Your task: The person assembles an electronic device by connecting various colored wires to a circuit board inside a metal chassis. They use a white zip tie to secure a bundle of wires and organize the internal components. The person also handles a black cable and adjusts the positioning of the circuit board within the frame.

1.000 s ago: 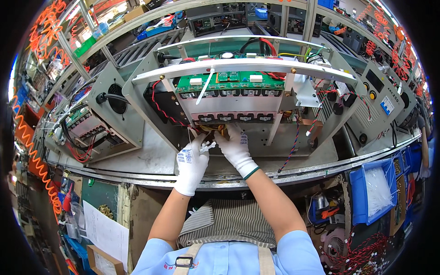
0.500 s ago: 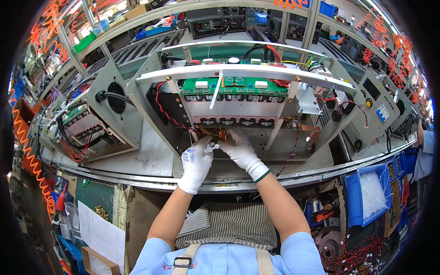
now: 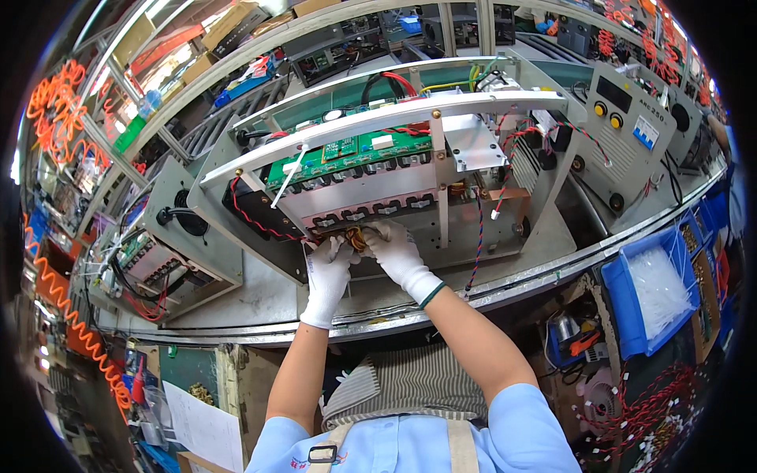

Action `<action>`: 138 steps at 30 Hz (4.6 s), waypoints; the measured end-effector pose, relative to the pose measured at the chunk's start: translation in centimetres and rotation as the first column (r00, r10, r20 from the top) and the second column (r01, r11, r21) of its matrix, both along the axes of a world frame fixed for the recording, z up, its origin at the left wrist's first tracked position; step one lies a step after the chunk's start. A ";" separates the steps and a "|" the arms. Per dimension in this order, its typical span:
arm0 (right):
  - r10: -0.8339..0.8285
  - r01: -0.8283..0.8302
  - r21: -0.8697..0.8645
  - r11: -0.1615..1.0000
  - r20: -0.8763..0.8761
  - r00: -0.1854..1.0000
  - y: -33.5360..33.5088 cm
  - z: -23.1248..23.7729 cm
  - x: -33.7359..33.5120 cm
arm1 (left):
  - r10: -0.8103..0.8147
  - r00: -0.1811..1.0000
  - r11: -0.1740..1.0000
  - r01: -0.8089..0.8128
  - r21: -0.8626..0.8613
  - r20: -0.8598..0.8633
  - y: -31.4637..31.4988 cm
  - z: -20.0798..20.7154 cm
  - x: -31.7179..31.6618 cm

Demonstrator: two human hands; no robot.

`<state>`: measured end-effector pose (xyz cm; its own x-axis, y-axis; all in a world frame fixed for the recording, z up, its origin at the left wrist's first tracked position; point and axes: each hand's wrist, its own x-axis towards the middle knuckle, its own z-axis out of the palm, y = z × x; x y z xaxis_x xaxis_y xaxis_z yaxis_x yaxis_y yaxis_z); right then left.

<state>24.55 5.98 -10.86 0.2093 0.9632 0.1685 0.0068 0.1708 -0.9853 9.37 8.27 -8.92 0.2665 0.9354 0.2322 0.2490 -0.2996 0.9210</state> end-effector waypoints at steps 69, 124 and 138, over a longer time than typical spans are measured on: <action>0.016 0.065 0.143 0.988 -0.501 0.865 -14.3 9.9 1.1 | 0.008 0.922 0.662 0.284 0.693 -0.386 -2.3 5.0 -3.5; -0.400 0.473 0.289 0.832 -0.278 0.873 -14.0 3.0 -2.5 | -0.120 0.947 0.874 0.243 0.422 -0.297 15.9 22.4 -1.7; -0.335 0.353 0.525 0.774 -0.133 0.933 -4.5 12.1 10.4 | 0.455 0.843 0.333 0.140 0.932 -0.289 -9.4 22.9 -2.3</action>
<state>34.96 1.46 1.26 0.5230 0.5853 0.6195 0.1390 0.6586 -0.7396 7.08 -1.11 13.93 0.4764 0.2408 0.8456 0.6468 -0.7475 -0.1516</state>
